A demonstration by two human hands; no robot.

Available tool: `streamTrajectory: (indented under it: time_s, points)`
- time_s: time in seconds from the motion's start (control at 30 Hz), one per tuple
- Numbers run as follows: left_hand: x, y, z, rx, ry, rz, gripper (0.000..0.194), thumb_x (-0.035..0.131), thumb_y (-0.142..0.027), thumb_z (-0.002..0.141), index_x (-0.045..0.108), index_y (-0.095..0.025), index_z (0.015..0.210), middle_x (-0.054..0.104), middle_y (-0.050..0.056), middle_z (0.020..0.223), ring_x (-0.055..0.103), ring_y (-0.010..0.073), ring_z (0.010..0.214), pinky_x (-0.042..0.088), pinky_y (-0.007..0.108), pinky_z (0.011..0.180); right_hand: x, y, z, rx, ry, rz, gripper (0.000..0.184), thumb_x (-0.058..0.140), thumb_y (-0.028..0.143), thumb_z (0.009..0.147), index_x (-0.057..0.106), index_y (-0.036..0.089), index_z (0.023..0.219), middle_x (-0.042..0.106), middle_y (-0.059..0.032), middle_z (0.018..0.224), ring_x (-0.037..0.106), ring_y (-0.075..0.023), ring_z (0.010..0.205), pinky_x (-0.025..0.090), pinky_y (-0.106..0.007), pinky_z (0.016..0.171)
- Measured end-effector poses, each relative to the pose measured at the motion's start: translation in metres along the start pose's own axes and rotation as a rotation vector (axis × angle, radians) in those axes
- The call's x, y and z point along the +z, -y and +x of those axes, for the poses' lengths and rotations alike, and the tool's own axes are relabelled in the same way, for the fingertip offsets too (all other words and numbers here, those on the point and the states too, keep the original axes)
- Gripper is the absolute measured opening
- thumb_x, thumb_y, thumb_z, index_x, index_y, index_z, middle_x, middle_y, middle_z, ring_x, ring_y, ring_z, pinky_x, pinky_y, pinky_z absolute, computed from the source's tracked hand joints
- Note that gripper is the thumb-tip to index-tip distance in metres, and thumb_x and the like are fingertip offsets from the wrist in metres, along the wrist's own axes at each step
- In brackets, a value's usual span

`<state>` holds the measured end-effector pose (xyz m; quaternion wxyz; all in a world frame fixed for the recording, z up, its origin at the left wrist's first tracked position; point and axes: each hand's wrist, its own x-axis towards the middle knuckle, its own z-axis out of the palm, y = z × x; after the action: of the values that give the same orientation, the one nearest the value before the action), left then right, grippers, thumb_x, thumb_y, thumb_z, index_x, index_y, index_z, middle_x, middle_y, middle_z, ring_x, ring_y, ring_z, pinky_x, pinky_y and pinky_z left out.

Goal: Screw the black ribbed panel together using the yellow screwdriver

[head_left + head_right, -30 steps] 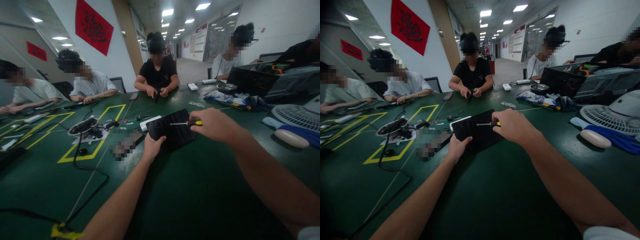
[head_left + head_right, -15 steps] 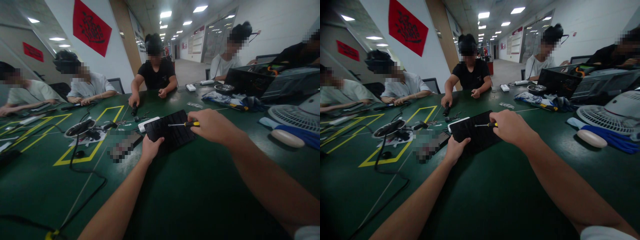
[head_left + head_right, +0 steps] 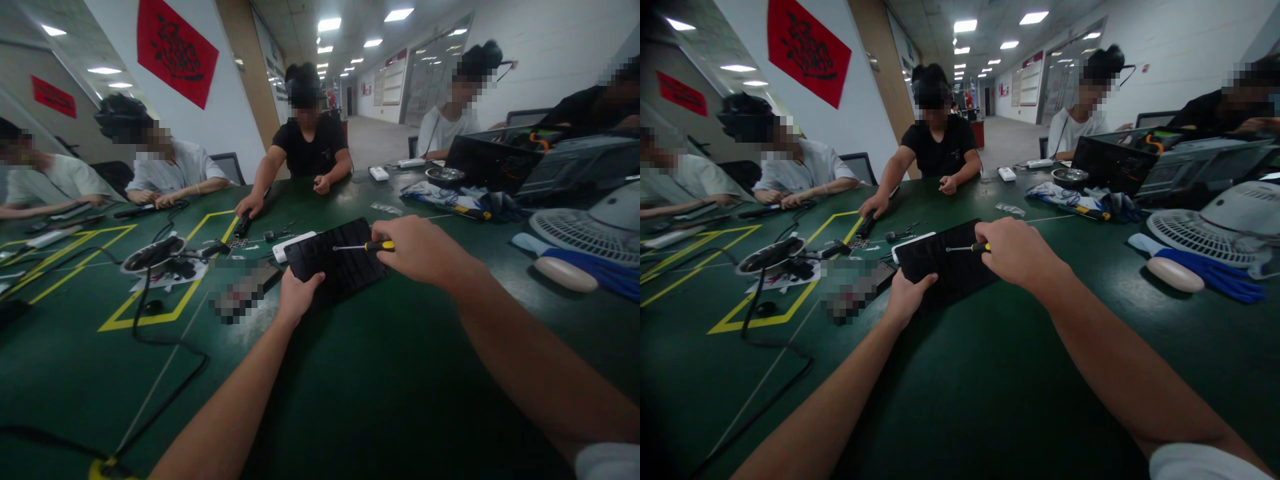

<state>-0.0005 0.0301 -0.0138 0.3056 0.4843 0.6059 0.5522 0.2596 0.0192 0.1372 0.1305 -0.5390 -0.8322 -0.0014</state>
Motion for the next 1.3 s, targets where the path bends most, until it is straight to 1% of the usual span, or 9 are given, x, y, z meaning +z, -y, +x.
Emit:
streamTrajectory:
  time_s: [0.23,0.5,0.9,1.1,1.3]
  points:
    - [0.001,0.002,0.001,-0.009,-0.001,0.003,0.048,0.089,-0.021,0.068,0.071,-0.019,0.112,0.079,0.010,0.113,0.074,0.0313,0.108,0.058,0.052,0.102,0.000,0.000,0.000,-0.003,-0.004,0.015,0.019,0.067,0.022,0.088,0.075,0.022,0.106,0.078,-0.0077,0.100,0.068,-0.0248,0.088,0.039,-0.034,0.071]
    - [0.000,0.002,0.000,0.003,0.019,-0.023,0.048,0.089,-0.021,0.069,0.071,-0.019,0.113,0.079,0.010,0.113,0.074,0.0309,0.107,0.058,0.051,0.100,0.000,-0.001,0.001,0.006,0.000,0.042,0.020,0.067,0.023,0.088,0.077,0.023,0.105,0.077,-0.0078,0.097,0.068,-0.0259,0.087,0.041,-0.036,0.073]
    - [0.000,-0.011,-0.003,-0.012,0.004,0.022,0.044,0.089,-0.016,0.069,0.072,-0.018,0.110,0.081,0.008,0.109,0.076,0.0292,0.105,0.058,0.049,0.103,-0.002,0.000,0.000,0.013,-0.002,0.040,0.019,0.069,0.025,0.089,0.079,0.023,0.104,0.077,-0.0077,0.094,0.069,-0.0249,0.085,0.043,-0.035,0.072]
    - [0.000,-0.008,-0.002,-0.006,0.007,0.037,0.044,0.088,-0.017,0.070,0.073,-0.017,0.110,0.081,0.008,0.109,0.076,0.0290,0.104,0.059,0.049,0.102,-0.001,-0.002,0.002,0.005,-0.014,0.060,0.022,0.067,0.024,0.088,0.082,0.023,0.105,0.078,-0.0077,0.091,0.069,-0.0243,0.082,0.045,-0.036,0.073]
    - [-0.001,-0.005,-0.001,-0.001,0.015,0.021,0.043,0.088,-0.020,0.070,0.073,-0.017,0.110,0.080,0.009,0.111,0.076,0.0298,0.106,0.059,0.050,0.101,-0.001,-0.002,0.002,0.012,-0.027,0.057,0.024,0.067,0.025,0.088,0.083,0.022,0.106,0.079,-0.0090,0.096,0.071,-0.0258,0.087,0.047,-0.036,0.077]
